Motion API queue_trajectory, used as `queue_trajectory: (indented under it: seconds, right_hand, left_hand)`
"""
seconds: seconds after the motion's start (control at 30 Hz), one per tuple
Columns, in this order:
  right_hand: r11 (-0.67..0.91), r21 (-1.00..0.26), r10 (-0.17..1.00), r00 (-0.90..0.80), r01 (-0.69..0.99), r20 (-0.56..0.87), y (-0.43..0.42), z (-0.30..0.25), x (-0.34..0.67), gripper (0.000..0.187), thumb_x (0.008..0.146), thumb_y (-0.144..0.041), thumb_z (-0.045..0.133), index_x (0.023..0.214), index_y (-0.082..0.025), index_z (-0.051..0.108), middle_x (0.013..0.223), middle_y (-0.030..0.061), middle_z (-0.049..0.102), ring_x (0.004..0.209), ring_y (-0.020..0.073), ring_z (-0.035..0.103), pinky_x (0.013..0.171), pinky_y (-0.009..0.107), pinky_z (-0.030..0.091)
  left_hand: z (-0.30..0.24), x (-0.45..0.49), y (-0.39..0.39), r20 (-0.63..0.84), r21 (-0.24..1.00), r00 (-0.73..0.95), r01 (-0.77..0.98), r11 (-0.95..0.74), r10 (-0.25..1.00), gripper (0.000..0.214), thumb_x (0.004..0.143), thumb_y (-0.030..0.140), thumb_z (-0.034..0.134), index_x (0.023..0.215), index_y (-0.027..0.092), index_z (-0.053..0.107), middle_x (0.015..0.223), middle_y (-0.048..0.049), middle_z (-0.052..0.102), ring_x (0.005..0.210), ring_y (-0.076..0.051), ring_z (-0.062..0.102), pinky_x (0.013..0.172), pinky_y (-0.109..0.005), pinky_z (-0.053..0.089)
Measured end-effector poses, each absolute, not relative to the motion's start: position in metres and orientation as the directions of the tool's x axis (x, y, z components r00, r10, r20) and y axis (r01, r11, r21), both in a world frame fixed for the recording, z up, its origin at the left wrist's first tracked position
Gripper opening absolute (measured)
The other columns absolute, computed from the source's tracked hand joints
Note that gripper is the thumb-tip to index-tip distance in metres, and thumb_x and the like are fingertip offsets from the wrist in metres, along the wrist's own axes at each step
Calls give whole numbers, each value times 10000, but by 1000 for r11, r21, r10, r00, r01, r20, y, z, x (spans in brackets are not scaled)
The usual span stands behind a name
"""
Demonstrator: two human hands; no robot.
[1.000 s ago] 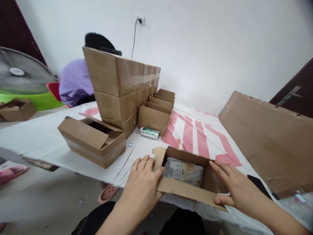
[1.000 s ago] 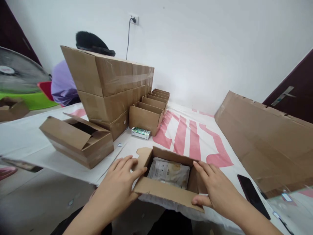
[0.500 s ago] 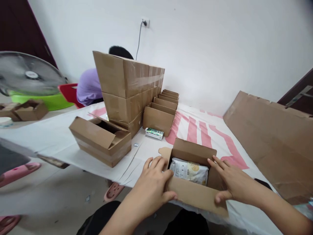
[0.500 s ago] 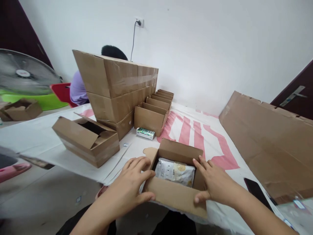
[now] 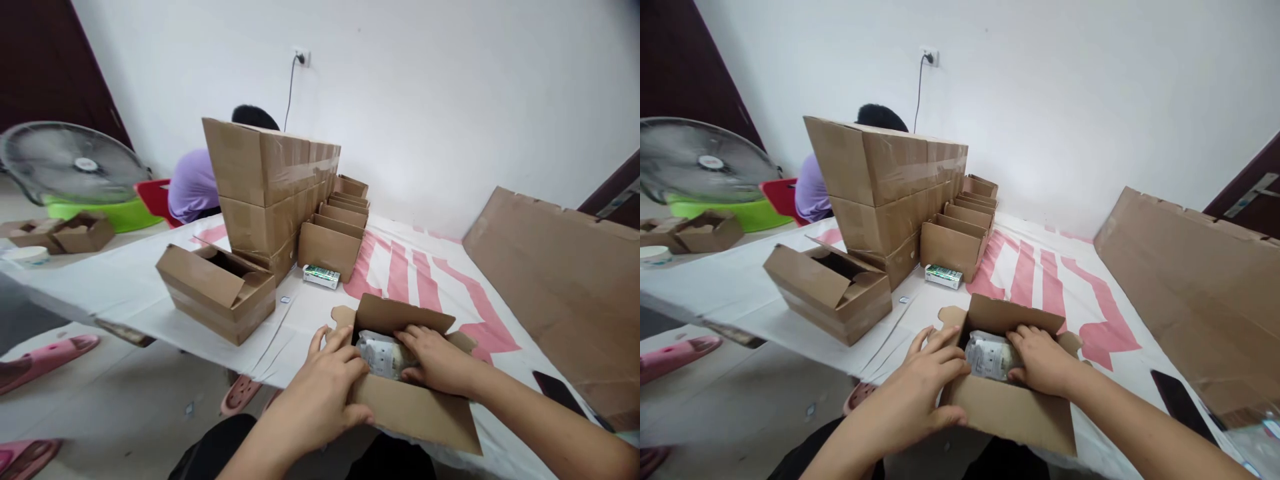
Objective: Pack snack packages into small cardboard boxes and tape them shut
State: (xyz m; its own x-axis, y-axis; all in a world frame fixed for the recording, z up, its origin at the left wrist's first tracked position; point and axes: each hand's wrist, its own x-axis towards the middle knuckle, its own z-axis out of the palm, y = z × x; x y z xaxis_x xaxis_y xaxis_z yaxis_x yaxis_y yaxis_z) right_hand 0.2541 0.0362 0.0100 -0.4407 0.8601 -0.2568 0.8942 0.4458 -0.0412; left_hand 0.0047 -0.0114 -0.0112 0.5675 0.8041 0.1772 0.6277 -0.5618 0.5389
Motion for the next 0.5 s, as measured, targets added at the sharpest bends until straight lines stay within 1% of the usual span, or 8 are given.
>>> queue_trajectory:
  seconds: [0.07,0.13,0.2,0.27,0.33,0.4,0.43,0.5]
  right_hand:
    - [420,-58,869,-420,906,-263,35,13,252,579,737,-381,711,1253,-142,606,1162,164,627,1084,340,584,942,452,466]
    - [424,-47,872,-421,905,-249,32,17,251,432,719,-374,729,1097,-171,672,1054,133,637,1010,319,601,886,434,475]
    - [461,-30,863,-456,887,-217,28,18,251,328,701,-352,742,979,-193,670,1050,114,621,1007,314,591,876,432,459]
    - [473,-62,852,-474,879,-222,24,17,253,317,697,-311,733,975,-197,632,1087,111,617,1013,306,594,862,414,452]
    - [418,-125,848,-436,900,-301,22,15,256,362,705,-269,705,1038,-191,588,1057,111,654,963,293,628,793,377,465]
    - [353,-147,845,-382,924,-373,22,14,258,382,704,-232,678,1068,-187,569,980,105,699,895,291,662,715,346,460]
    - [343,-140,845,-370,929,-386,23,13,259,369,703,-217,668,1059,-192,574,951,101,714,875,295,673,688,337,451]
    - [370,-108,847,-383,923,-369,23,13,259,312,696,-196,651,1003,-202,597,929,99,731,858,305,686,657,325,430]
  left_hand:
    - [-11,5,-12,176,540,566,628,-560,805,465,653,480,813,1054,297,661,1083,-16,691,1407,-321,309,1161,-595,61]
    - [-12,5,-11,179,531,564,635,-561,806,470,644,496,813,1041,291,667,1083,-23,689,1401,-323,316,1160,-589,77]
    - [-12,6,-11,184,515,561,644,-565,807,468,631,510,816,1015,281,678,1065,-28,694,1389,-323,334,1157,-585,95]
    - [-12,7,-11,185,508,562,648,-567,807,459,616,514,824,982,271,691,1036,-33,703,1377,-328,351,1150,-583,128]
    - [-11,8,-10,180,513,568,643,-569,803,436,613,505,828,954,265,699,1005,-38,711,1377,-336,349,1138,-574,178]
    - [-10,8,-11,167,529,571,636,-562,804,413,629,485,825,955,265,700,997,-44,717,1394,-344,326,1126,-562,226]
    - [-10,8,-12,158,540,572,632,-555,805,428,636,476,822,989,271,694,1016,-48,718,1407,-350,303,1124,-567,233]
    - [-10,7,-14,140,559,596,612,-560,791,558,620,489,822,1116,296,654,1102,-59,702,1434,-380,238,1128,-609,209]
